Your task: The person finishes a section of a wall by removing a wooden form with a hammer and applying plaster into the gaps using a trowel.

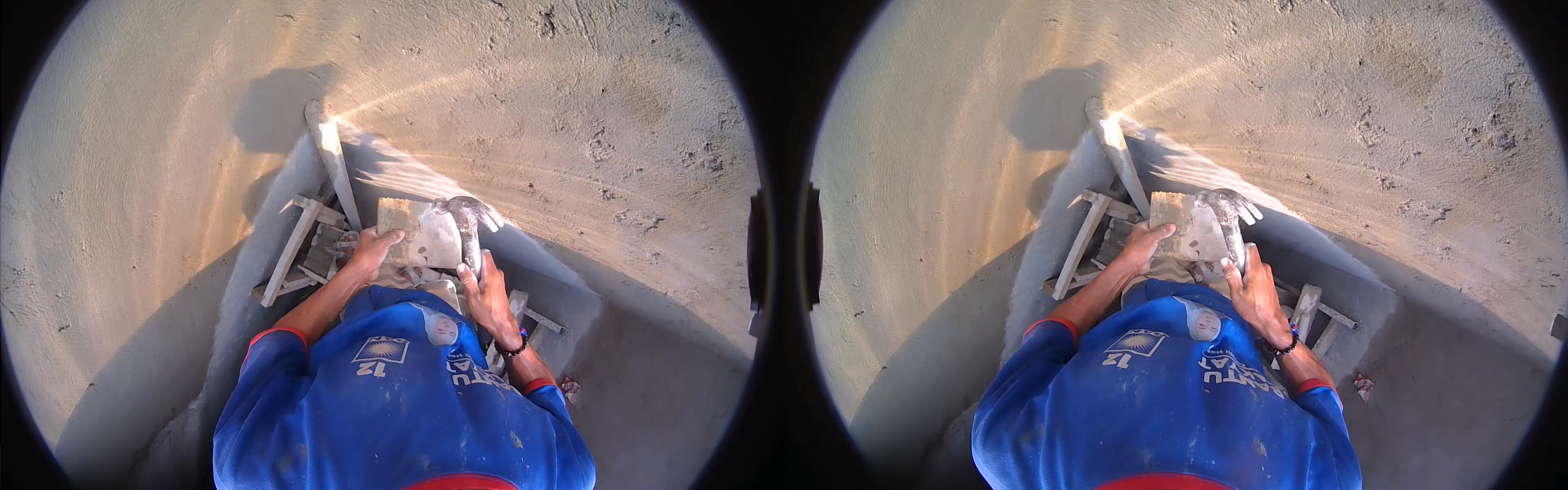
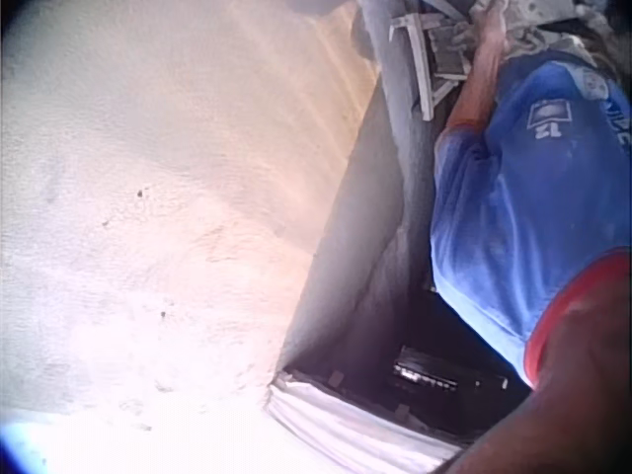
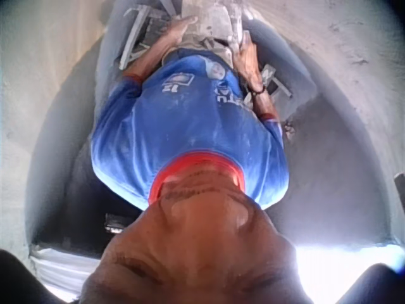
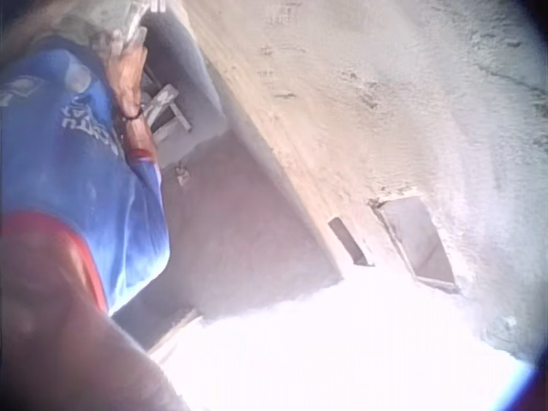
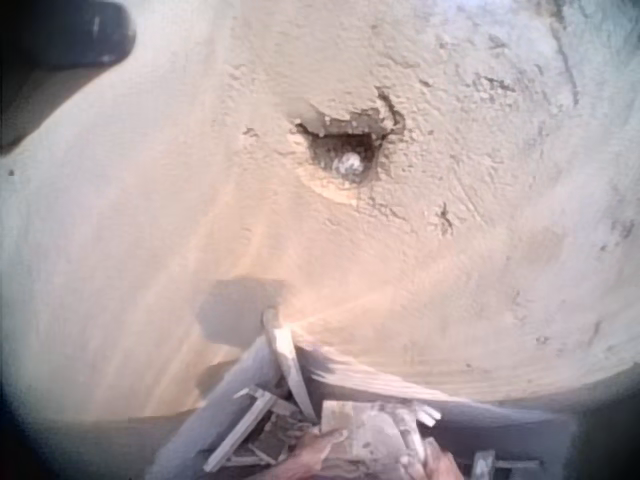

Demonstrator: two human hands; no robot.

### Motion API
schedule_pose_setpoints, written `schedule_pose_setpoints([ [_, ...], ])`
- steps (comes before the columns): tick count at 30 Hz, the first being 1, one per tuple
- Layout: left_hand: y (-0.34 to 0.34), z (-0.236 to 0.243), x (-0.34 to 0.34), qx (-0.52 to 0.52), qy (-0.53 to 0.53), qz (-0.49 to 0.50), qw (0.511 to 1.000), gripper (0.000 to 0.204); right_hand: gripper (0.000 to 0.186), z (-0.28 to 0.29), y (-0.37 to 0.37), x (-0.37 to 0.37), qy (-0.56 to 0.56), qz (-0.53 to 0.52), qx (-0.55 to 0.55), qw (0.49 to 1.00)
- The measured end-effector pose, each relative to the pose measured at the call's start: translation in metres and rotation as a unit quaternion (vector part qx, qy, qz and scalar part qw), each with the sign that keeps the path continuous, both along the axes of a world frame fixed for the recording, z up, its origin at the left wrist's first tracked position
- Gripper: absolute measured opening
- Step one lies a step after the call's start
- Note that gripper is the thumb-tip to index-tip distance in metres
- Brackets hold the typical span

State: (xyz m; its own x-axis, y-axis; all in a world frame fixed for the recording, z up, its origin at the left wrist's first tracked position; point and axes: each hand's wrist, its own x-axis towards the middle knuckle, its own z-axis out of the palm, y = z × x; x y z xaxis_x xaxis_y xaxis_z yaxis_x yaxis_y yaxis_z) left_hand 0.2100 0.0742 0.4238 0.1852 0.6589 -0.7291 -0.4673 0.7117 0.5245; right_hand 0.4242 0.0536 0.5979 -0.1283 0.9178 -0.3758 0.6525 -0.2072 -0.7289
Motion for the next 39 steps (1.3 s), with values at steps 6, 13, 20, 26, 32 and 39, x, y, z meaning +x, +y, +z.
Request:
schedule_pose_setpoints([
  [6, -0.010, -0.032, 0.004, 0.044, 0.055, -0.028, 0.997, 0.034, 0.033, -0.060, -0.002, 0.009, -0.119, 0.103, -0.053, 0.986],
  [13, -0.027, -0.103, 0.009, 0.102, 0.171, -0.118, 0.973, 0.034, 0.036, -0.050, 0.004, 0.019, -0.035, -0.028, -0.047, 0.998],
  [20, -0.074, -0.208, 0.057, -0.073, 0.307, -0.118, 0.941, 0.038, 0.040, -0.101, -0.053, 0.078, -0.103, -0.040, -0.156, 0.982],
  [26, -0.066, -0.233, 0.074, -0.148, 0.293, -0.083, 0.941, 0.052, 0.042, -0.095, -0.091, 0.086, -0.166, -0.036, -0.213, 0.962],
  [32, -0.042, -0.219, 0.061, -0.099, 0.368, -0.215, 0.899, 0.074, 0.040, -0.082, -0.090, 0.084, -0.148, -0.094, -0.214, 0.961],
  [39, -0.058, -0.273, -0.022, 0.005, 0.241, -0.129, 0.962, 0.026, 0.041, -0.080, -0.087, 0.088, -0.155, -0.102, -0.120, 0.975],
])
